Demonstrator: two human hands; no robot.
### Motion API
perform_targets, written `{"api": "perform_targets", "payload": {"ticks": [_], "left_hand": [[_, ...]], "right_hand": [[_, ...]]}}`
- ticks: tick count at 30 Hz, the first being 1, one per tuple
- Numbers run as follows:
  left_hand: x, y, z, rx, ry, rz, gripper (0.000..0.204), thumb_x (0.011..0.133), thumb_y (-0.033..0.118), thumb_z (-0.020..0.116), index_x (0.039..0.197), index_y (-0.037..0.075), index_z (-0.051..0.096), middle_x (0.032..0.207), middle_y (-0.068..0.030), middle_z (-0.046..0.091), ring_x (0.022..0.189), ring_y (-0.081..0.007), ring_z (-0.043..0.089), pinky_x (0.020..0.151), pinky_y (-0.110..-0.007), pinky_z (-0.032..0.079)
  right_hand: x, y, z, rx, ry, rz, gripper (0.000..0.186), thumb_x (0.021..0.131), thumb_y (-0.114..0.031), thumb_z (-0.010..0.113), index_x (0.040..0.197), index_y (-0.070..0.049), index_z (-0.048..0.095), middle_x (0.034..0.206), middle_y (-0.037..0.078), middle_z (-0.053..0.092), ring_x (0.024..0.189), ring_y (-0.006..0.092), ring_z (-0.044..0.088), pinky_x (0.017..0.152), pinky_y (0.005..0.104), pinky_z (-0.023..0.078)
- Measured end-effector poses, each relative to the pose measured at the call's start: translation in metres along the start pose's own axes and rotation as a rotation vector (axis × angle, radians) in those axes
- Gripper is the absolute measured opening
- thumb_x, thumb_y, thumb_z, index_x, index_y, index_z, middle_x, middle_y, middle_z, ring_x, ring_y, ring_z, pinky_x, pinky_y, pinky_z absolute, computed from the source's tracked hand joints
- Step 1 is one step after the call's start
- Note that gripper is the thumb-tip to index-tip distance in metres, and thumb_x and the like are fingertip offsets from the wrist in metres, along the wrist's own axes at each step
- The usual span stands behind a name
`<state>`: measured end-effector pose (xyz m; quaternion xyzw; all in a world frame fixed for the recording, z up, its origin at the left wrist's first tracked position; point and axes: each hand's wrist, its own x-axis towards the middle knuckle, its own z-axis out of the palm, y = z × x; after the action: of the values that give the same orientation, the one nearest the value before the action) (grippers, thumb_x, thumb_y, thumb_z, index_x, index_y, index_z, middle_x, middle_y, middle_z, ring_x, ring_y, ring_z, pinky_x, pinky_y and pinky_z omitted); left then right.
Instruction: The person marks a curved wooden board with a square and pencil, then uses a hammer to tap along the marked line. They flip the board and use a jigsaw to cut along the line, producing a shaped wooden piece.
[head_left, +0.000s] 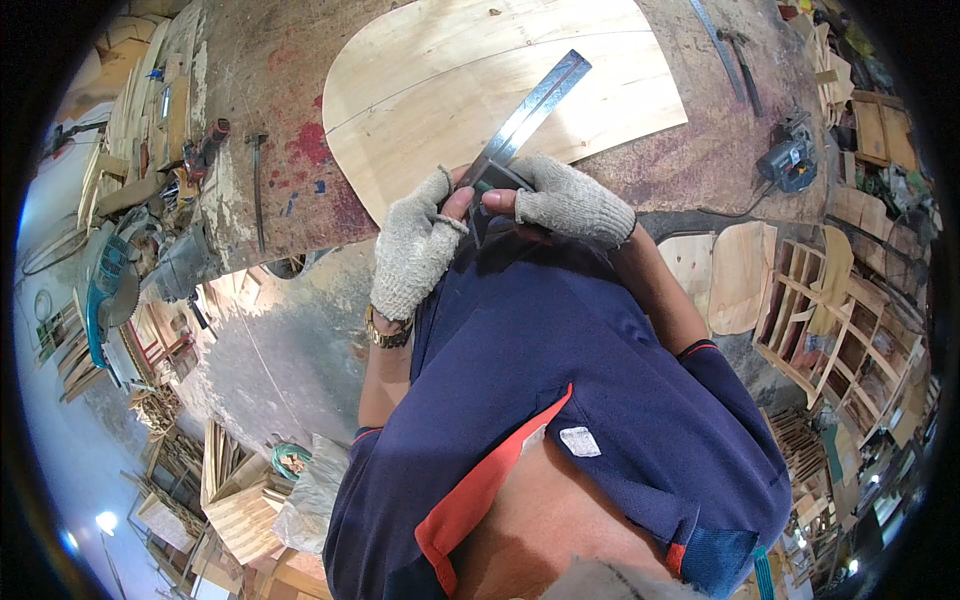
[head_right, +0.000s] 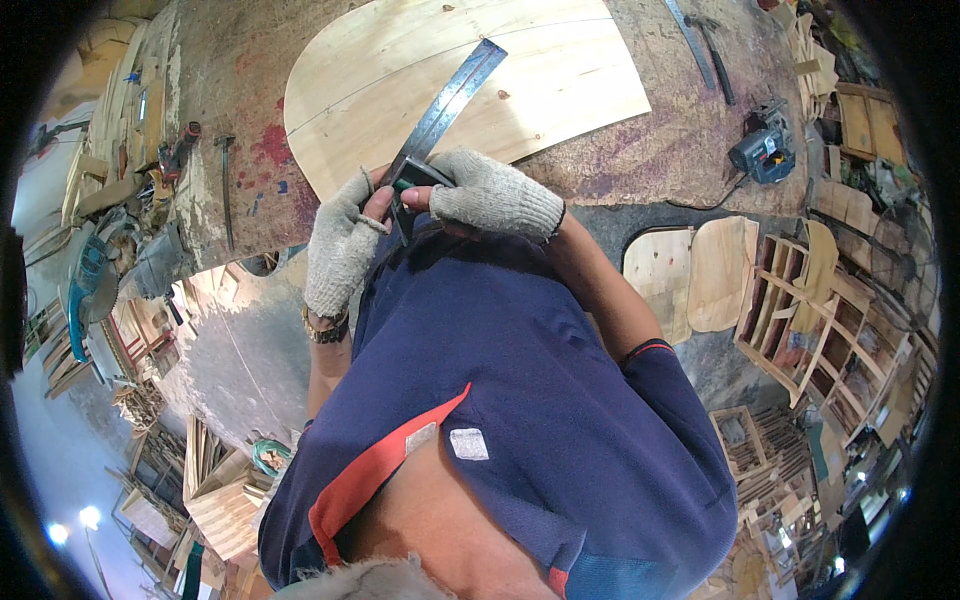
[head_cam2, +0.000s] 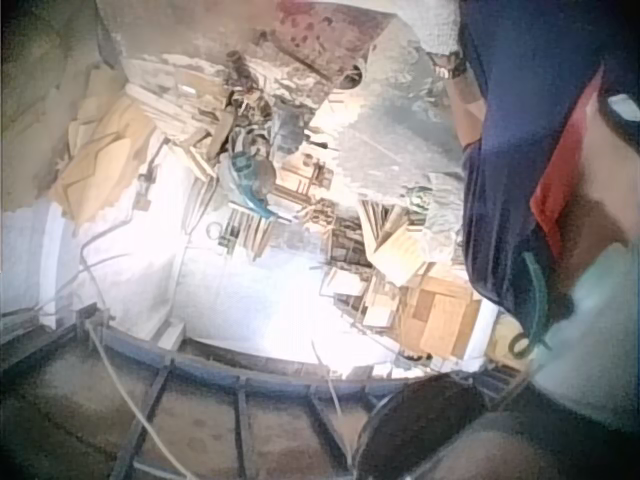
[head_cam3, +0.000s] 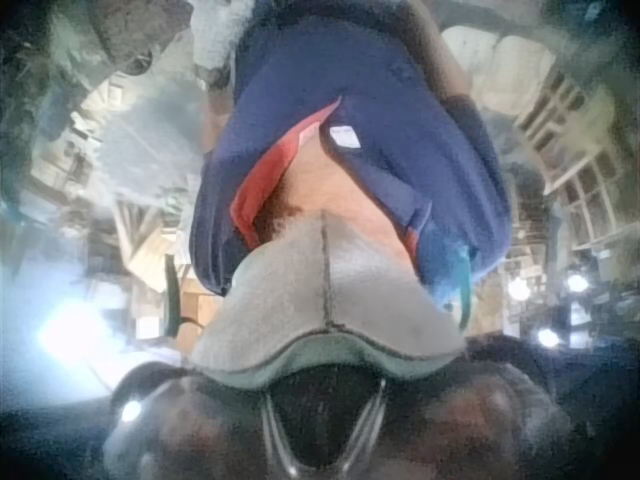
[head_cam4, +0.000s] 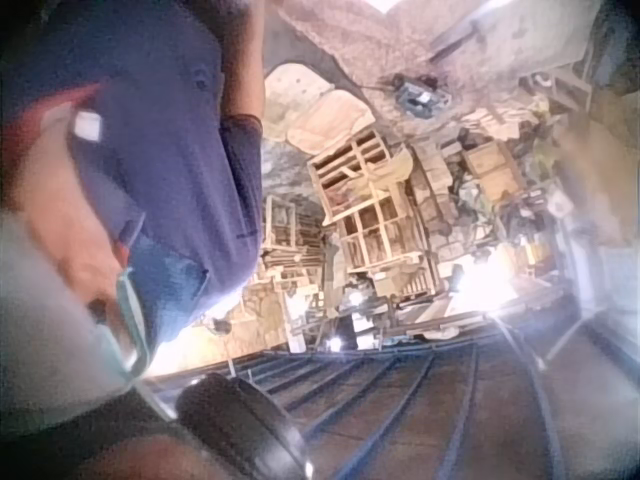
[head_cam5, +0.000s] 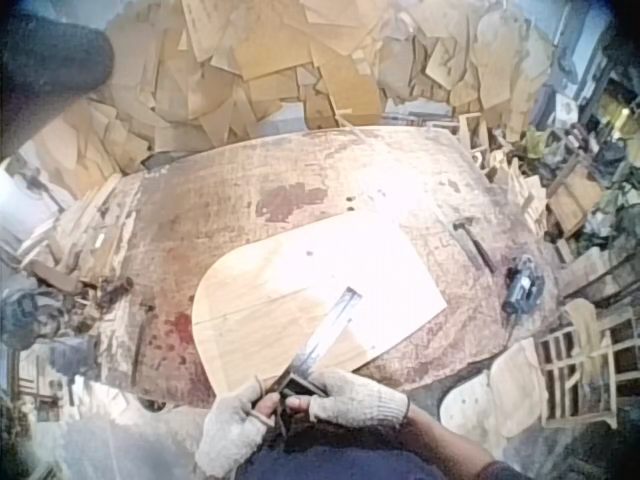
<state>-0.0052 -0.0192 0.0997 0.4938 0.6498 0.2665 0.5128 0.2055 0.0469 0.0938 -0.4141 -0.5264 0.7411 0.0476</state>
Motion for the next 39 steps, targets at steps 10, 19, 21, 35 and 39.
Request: {"api": "perform_targets", "payload": {"ticks": [10, 19, 21, 35, 39], "left_hand": [[-0.001, 0.003, 0.000, 0.053, 0.014, 0.065, 0.036, 0.104, 0.033, 0.059, 0.129, 0.008, 0.068, 0.068, -0.0061, 0.060, 0.065, -0.0116, 0.058, 0.062, -0.030, 0.048], [-0.002, 0.003, 0.002, 0.098, 0.038, 0.088, 0.034, 0.104, 0.030, 0.058, 0.127, 0.008, 0.068, 0.068, -0.0107, 0.064, 0.064, -0.0168, 0.065, 0.063, -0.033, 0.050], [-0.003, 0.004, 0.002, 0.097, 0.041, 0.066, 0.034, 0.103, 0.029, 0.059, 0.127, 0.008, 0.068, 0.069, -0.0111, 0.064, 0.065, -0.0172, 0.065, 0.063, -0.034, 0.050], [-0.009, -0.006, -0.010, 0.204, 0.086, 0.151, 0.028, 0.101, 0.020, 0.059, 0.122, 0.005, 0.069, 0.088, -0.0165, 0.073, 0.080, -0.0261, 0.074, 0.073, -0.034, 0.054], [-0.013, -0.015, -0.022, 0.285, 0.157, 0.252, 0.025, 0.098, 0.022, 0.064, 0.117, 0.006, 0.071, 0.086, -0.0194, 0.071, 0.079, -0.0348, 0.073, 0.069, -0.038, 0.054]], "right_hand": [[0.000, 0.002, 0.002, 0.023, 0.006, -0.024, 0.050, 0.099, -0.050, 0.066, 0.101, 0.000, 0.065, 0.060, 0.000, 0.057, 0.050, 0.0086, 0.056, 0.045, 0.0257, 0.043], [0.000, 0.003, 0.002, 0.025, 0.005, -0.008, 0.047, 0.097, -0.045, 0.069, 0.102, 0.001, 0.066, 0.060, 0.000, 0.058, 0.051, 0.0091, 0.057, 0.045, 0.0259, 0.043], [0.001, 0.005, 0.005, 0.020, 0.073, -0.043, 0.047, 0.094, -0.043, 0.073, 0.103, 0.003, 0.067, 0.062, 0.001, 0.060, 0.053, 0.0104, 0.059, 0.048, 0.0267, 0.045], [0.013, 0.011, 0.027, -0.286, 0.324, -0.070, 0.047, 0.086, -0.041, 0.080, 0.093, 0.005, 0.073, 0.064, 0.006, 0.064, 0.061, 0.0130, 0.063, 0.057, 0.0319, 0.048], [0.027, 0.016, 0.042, -0.159, 0.265, -0.018, 0.047, 0.084, -0.043, 0.081, 0.090, 0.003, 0.073, 0.062, 0.004, 0.063, 0.060, 0.0128, 0.060, 0.057, 0.0328, 0.047]]}}
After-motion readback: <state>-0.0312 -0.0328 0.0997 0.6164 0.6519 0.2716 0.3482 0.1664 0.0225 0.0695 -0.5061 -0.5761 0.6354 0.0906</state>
